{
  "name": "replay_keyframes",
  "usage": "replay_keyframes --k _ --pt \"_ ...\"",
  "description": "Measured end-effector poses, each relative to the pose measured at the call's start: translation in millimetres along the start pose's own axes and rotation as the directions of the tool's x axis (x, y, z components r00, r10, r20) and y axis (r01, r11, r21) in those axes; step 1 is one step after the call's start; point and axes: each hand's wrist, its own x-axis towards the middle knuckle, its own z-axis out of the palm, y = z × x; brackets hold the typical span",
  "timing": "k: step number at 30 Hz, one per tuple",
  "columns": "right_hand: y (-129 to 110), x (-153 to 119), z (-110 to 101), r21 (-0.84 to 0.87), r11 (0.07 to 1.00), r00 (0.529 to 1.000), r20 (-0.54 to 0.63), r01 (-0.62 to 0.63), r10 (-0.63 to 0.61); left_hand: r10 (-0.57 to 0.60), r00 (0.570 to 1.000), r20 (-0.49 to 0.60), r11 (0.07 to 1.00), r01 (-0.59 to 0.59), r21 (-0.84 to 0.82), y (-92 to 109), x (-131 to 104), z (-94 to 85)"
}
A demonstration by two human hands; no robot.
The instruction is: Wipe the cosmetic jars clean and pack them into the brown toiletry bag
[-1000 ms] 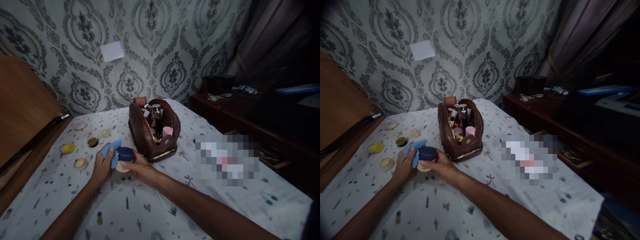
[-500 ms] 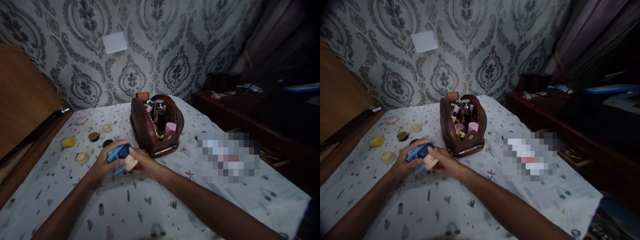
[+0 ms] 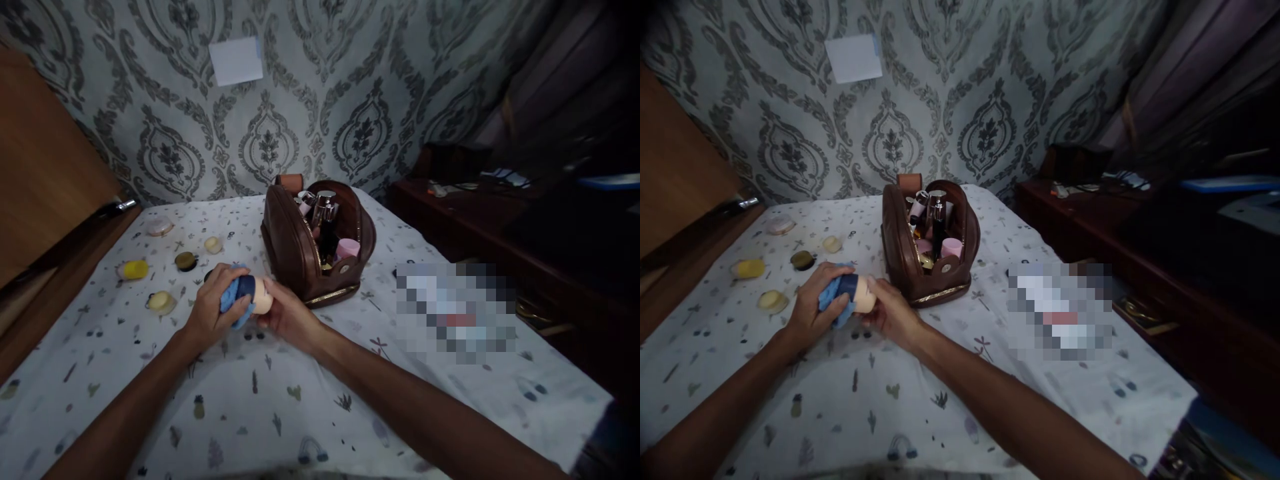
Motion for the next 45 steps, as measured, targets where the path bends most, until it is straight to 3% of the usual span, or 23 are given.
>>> replay_keyframes --k 7,13,16,19,21,23,29,34,37,41,45 --pt "2 -1 1 -0.088 0.989 0.993 -0.015 0.116 -0.118 -0.129 0.992 -0.01 0.987 0.127 -0.102 -3 1 4.1" --pt "1 -4 1 -0.275 0.946 0.984 -0.012 0.169 -0.179 -0.254 0.967 0.024 0.947 0.254 -0.198 1 5 1.3" --pt "2 -3 -2 -0.433 0.864 0.961 0.027 0.258 -0.274 -0.33 0.942 0.057 0.909 0.334 -0.248 1 5 -0.2" --pt "3 -4 -5 -0.609 0.709 0.917 0.084 0.357 -0.39 -0.399 0.911 0.1 0.857 0.41 -0.313 -1 5 -0.5" --pt "5 -6 -7 -0.69 0.597 0.882 0.131 0.409 -0.453 -0.412 0.904 0.116 0.837 0.426 -0.344 -3 6 -0.2" --pt "6 -7 -7 -0.717 0.545 0.862 0.155 0.434 -0.483 -0.413 0.904 0.114 0.834 0.425 -0.351 -5 6 0.0" --pt "5 -7 -2 -0.712 0.571 0.859 0.088 0.409 -0.505 -0.401 0.905 0.144 0.814 0.424 -0.397 -9 7 -6.5" --pt "2 -6 -1 -0.649 0.655 0.871 0.024 0.387 -0.491 -0.245 0.908 0.339 0.801 0.387 -0.458 -11 9 -23.5" --pt "4 -5 -2 -0.63 0.678 0.874 0.0 0.378 -0.486 -0.202 0.897 0.393 0.812 0.378 -0.445 -13 9 -30.1" --pt "7 -4 -6 -0.638 0.645 0.852 0.033 0.421 -0.523 -0.264 0.846 0.464 0.746 0.484 -0.458 -15 9 -30.6" --pt "7 -4 -6 -0.648 0.61 0.837 0.079 0.456 -0.542 -0.31 0.836 0.453 0.704 0.522 -0.482 -16 8 -27.7"
